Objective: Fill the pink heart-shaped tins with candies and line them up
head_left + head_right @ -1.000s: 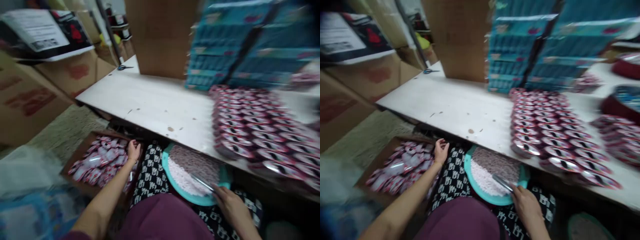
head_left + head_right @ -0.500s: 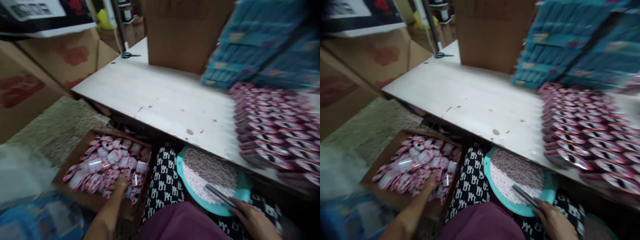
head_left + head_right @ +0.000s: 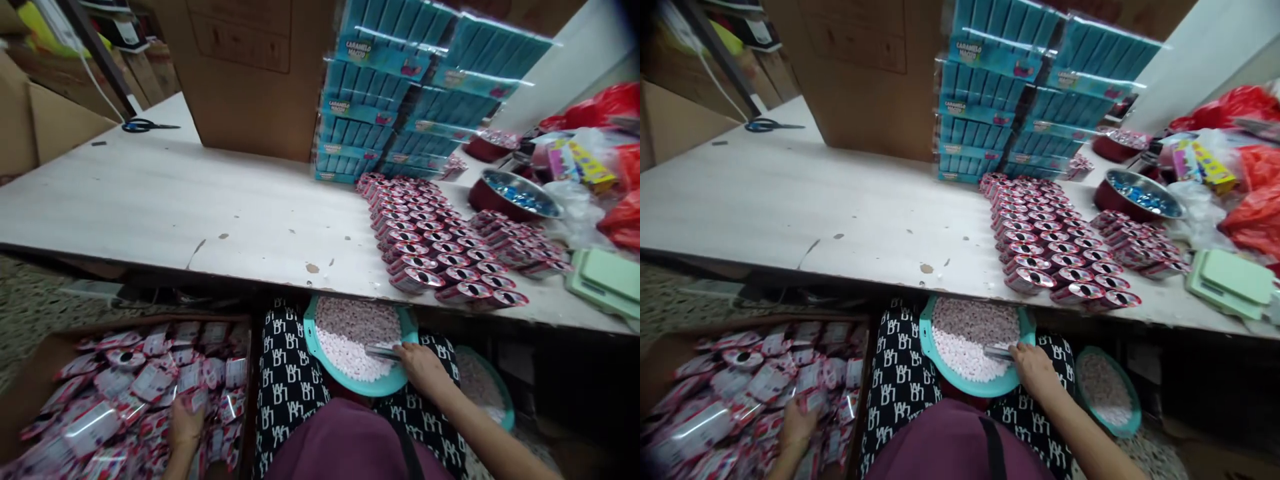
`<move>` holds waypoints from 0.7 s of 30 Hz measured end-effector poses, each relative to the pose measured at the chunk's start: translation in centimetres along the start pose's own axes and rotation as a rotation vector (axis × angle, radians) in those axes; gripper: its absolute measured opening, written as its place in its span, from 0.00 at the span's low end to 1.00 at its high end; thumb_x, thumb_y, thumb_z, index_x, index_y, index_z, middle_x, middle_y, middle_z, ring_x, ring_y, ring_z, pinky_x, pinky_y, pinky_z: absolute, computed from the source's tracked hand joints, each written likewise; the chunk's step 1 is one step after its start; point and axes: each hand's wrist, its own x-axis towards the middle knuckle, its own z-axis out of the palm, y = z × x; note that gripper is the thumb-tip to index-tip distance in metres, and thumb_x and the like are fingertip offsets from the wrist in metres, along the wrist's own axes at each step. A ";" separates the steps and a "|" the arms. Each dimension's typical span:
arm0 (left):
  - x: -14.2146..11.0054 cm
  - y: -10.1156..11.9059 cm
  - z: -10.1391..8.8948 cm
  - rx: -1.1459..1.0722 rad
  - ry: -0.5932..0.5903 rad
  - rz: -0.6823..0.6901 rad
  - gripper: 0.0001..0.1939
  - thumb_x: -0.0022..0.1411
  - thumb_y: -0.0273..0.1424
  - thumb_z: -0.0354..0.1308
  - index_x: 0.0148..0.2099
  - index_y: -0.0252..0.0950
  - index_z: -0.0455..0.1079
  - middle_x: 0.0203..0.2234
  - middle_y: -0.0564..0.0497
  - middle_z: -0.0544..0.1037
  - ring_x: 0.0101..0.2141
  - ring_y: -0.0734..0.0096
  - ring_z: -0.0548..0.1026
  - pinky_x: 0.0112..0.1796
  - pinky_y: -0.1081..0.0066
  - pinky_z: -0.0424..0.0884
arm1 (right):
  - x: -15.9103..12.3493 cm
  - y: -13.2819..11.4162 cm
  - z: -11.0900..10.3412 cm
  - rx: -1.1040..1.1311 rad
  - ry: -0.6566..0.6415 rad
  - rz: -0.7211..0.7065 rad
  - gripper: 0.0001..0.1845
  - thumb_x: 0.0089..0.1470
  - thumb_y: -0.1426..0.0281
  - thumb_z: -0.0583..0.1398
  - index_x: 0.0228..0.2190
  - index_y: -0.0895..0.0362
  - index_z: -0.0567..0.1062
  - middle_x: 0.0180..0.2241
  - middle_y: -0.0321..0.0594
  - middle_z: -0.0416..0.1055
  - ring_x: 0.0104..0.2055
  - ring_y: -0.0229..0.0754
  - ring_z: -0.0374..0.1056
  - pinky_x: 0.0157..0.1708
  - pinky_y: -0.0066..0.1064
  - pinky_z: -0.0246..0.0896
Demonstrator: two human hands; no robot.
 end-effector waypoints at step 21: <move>-18.5 20.3 10.8 -0.071 -0.526 0.828 0.18 0.47 0.28 0.57 0.43 0.36 0.63 0.37 0.50 0.73 0.37 0.70 0.71 0.41 0.68 0.66 | 2.2 0.8 -0.7 0.663 0.122 -0.179 0.15 0.52 0.65 0.51 0.40 0.58 0.67 0.36 0.40 0.70 0.38 0.39 0.65 0.38 0.28 0.58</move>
